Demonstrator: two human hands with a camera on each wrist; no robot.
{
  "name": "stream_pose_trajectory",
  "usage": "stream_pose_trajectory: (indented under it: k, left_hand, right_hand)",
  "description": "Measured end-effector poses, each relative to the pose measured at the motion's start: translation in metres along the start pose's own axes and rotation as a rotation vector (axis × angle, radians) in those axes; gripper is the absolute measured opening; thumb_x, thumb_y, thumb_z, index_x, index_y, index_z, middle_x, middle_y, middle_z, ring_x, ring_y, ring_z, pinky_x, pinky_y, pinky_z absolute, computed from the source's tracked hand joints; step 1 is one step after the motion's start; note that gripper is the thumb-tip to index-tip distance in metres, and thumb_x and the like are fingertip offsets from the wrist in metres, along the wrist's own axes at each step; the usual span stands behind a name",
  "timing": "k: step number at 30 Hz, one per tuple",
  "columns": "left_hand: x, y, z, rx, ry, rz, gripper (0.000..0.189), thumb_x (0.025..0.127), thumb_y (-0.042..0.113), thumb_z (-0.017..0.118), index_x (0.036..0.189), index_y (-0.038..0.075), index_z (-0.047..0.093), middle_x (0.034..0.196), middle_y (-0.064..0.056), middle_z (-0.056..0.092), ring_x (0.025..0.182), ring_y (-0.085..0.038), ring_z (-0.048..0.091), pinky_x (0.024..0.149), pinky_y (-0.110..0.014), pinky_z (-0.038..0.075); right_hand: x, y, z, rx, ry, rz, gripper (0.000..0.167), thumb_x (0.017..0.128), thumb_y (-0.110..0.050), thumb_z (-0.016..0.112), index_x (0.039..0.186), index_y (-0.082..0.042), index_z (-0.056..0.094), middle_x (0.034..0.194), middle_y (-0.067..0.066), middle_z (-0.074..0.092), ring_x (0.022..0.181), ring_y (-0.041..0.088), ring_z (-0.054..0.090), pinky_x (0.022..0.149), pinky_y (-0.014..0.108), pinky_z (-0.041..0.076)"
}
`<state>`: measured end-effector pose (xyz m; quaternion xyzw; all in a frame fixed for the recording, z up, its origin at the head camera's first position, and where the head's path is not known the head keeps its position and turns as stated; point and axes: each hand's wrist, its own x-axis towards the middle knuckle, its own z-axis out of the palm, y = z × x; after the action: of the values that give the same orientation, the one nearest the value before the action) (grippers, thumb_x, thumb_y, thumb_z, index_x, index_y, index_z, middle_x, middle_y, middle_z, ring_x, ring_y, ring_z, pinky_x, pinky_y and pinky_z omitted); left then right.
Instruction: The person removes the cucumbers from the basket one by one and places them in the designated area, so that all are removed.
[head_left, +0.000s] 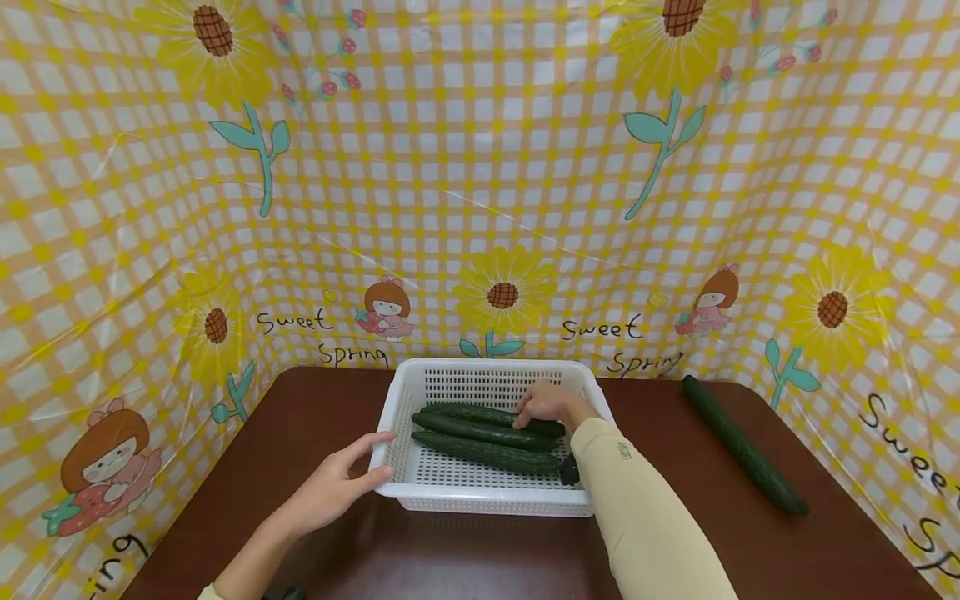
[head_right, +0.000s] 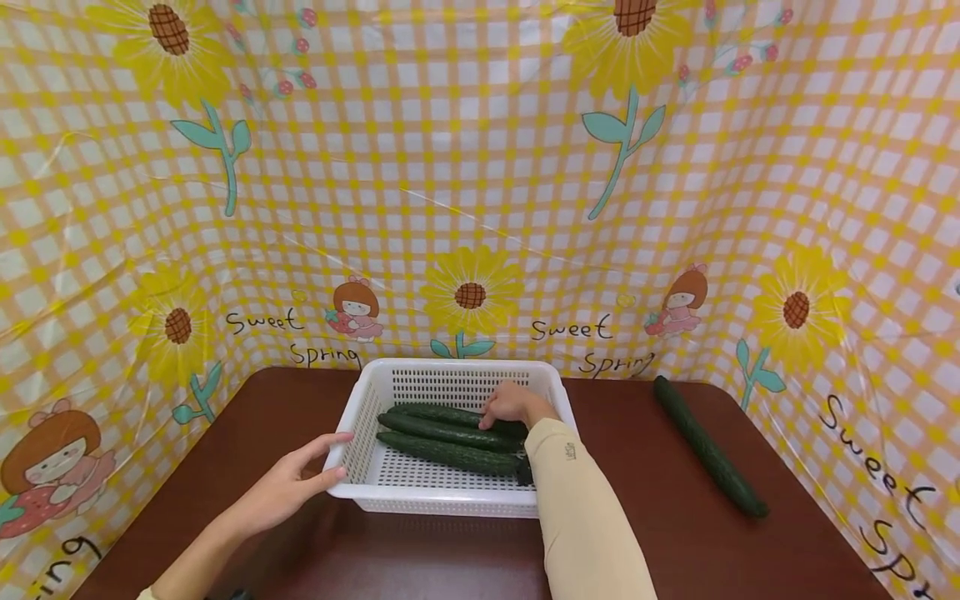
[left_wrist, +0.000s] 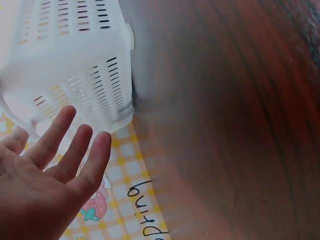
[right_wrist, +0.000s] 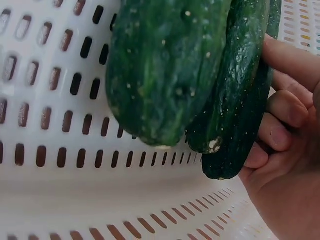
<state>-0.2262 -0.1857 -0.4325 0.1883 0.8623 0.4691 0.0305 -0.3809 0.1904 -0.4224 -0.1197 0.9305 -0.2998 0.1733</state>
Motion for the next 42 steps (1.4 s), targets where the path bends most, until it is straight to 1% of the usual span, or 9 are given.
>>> stream_pose_trajectory:
  k: [6,10,15,18,22,28,33,38,42]
  left_hand:
    - [0.0025,-0.0003,0.0016,-0.012,-0.012,0.022,0.056,0.099,0.037,0.065,0.149,0.022,0.048,0.151,-0.004,0.05,0.131,-0.024,0.049,0.089,-0.03,0.049]
    - [0.0018,0.0013,0.001,-0.006,0.004,0.008,0.054,0.098,0.034,0.066,0.148,0.022,0.049,0.15,-0.003,0.05,0.132,-0.023,0.047,0.091,-0.03,0.048]
    - [-0.0002,0.0007,0.0009,-0.024,0.012,-0.001,0.054,0.099,0.031,0.066,0.149,0.022,0.049,0.151,-0.004,0.049,0.129,-0.024,0.05,0.088,-0.029,0.049]
    - [-0.0002,0.0,0.0021,-0.022,0.018,0.006,0.054,0.099,0.032,0.065,0.149,0.023,0.048,0.151,-0.003,0.049,0.132,-0.023,0.048,0.095,-0.037,0.048]
    - [0.0006,-0.001,0.0038,-0.023,0.019,0.026,0.055,0.099,0.034,0.064,0.15,0.022,0.048,0.152,-0.001,0.049,0.14,-0.023,0.042,0.107,-0.052,0.039]
    - [0.0016,-0.0028,0.0034,-0.028,0.032,0.035,0.056,0.098,0.038,0.065,0.149,0.023,0.048,0.151,-0.002,0.05,0.139,-0.023,0.043,0.109,-0.055,0.036]
    - [0.0006,-0.0041,0.0034,-0.018,0.03,0.032,0.055,0.098,0.038,0.065,0.149,0.024,0.048,0.15,-0.002,0.051,0.138,-0.023,0.044,0.109,-0.056,0.035]
    - [0.0001,-0.0038,0.0042,-0.02,0.026,0.033,0.054,0.099,0.034,0.065,0.149,0.023,0.048,0.151,-0.001,0.049,0.141,-0.023,0.041,0.111,-0.057,0.033]
    - [-0.0003,-0.0041,0.0041,-0.021,0.028,0.033,0.054,0.099,0.035,0.065,0.149,0.023,0.048,0.151,-0.002,0.049,0.141,-0.024,0.041,0.111,-0.058,0.033]
  right_hand:
    - [-0.0057,0.0011,0.0005,0.026,0.007,0.028,0.03,0.082,-0.014,0.079,0.11,-0.005,0.078,0.126,0.014,0.069,0.124,0.033,0.059,0.106,0.048,0.045]
    - [-0.0058,0.0009,0.0009,0.043,0.004,0.036,0.037,0.082,-0.018,0.081,0.116,-0.005,0.076,0.135,0.016,0.064,0.13,0.035,0.053,0.108,0.048,0.043]
    - [-0.0043,0.0009,0.0016,0.061,-0.003,0.035,0.039,0.084,-0.018,0.08,0.12,-0.005,0.074,0.136,0.015,0.063,0.134,0.036,0.05,0.108,0.048,0.042]
    - [-0.0027,0.0023,0.0017,0.092,-0.008,0.044,0.04,0.084,-0.016,0.08,0.122,-0.004,0.073,0.137,0.016,0.063,0.134,0.037,0.05,0.108,0.049,0.042]
    - [-0.0018,0.0049,0.001,0.127,-0.03,0.057,0.039,0.087,-0.014,0.077,0.123,-0.003,0.071,0.139,0.016,0.061,0.136,0.037,0.048,0.109,0.049,0.042]
    - [-0.0009,0.0038,-0.0007,0.147,-0.049,0.037,0.03,0.09,-0.01,0.07,0.119,-0.002,0.073,0.132,0.014,0.066,0.134,0.036,0.051,0.11,0.049,0.041]
    - [-0.0009,0.0032,0.0007,0.138,-0.047,0.027,0.028,0.088,-0.012,0.073,0.115,-0.003,0.075,0.131,0.015,0.066,0.131,0.036,0.053,0.108,0.049,0.043]
    - [-0.001,0.0026,0.001,0.153,-0.034,0.01,0.019,0.086,-0.008,0.074,0.103,0.0,0.075,0.133,0.017,0.064,0.131,0.036,0.053,0.107,0.049,0.044]
    - [0.0013,0.0016,-0.0004,0.191,-0.039,-0.007,0.022,0.085,-0.005,0.073,0.105,0.003,0.075,0.128,0.018,0.067,0.129,0.036,0.055,0.107,0.048,0.044]
